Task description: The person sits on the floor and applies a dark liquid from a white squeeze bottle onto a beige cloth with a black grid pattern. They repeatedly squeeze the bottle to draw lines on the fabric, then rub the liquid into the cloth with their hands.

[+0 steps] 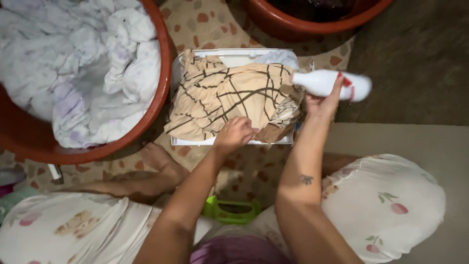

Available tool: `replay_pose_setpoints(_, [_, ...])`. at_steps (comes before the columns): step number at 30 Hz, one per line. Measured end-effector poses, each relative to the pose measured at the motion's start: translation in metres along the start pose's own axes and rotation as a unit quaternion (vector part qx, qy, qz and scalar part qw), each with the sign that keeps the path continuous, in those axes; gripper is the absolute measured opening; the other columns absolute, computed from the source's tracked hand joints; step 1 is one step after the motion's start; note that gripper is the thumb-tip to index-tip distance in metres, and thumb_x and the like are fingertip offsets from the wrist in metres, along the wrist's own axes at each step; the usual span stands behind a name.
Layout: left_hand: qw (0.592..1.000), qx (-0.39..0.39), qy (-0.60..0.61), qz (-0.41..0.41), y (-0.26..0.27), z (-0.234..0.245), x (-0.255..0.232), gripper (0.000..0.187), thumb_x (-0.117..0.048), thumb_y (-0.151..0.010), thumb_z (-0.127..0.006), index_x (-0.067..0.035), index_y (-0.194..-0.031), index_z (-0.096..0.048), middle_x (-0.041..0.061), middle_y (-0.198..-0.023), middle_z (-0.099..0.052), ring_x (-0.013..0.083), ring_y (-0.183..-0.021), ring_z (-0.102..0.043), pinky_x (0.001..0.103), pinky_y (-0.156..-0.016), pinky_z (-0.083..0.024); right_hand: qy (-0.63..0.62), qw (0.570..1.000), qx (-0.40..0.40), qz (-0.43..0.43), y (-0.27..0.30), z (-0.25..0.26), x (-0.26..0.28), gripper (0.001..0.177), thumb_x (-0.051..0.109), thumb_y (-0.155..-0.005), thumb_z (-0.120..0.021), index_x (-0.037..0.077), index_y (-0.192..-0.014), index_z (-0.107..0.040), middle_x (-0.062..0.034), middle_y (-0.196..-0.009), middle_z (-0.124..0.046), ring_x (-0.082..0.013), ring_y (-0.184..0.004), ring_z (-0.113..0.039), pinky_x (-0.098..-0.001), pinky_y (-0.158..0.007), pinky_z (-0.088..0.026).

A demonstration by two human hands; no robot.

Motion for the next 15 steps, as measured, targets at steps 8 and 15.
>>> replay_pose_setpoints(8, [0.998,-0.052,0.032,0.011,0.003,0.025,-0.022,0.008,-0.011,-0.09,-0.073,-0.009,-0.098,-0.074,0.008,-0.099,-0.073,0.0268,-0.099,-0.068,0.041,-0.09,-0.053,-0.259,0.958,-0.074,-0.095,-0.086,0.101,-0.027,0.049,0.042,-0.098,-0.051,0.005,-0.125,-0.067,-0.0184,-0.121,-0.071,-0.0387,-0.108,-0.068,-0.0556,-0.089,-0.061])
replay_pose_setpoints(15, [0.984,-0.083,0.131,0.084,-0.007,0.016,-0.045,0.013,-0.017,-0.1,-0.067,-0.006,-0.106,-0.071,0.012,-0.103,-0.073,0.032,-0.096,-0.07,0.041,-0.084,-0.057,-0.153,0.976,-0.136,-0.072,-0.063,0.123,-0.053,0.048,0.042,-0.094,-0.059,0.009,-0.129,-0.064,-0.0134,-0.123,-0.069,-0.0357,-0.112,-0.067,-0.0559,-0.093,-0.059])
Point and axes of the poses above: each hand's wrist, its own y-axis away from the middle knuckle, its own z-axis out of the back of the hand, x = y × z, the point moved 7 cm from there along -y, towards the middle knuckle
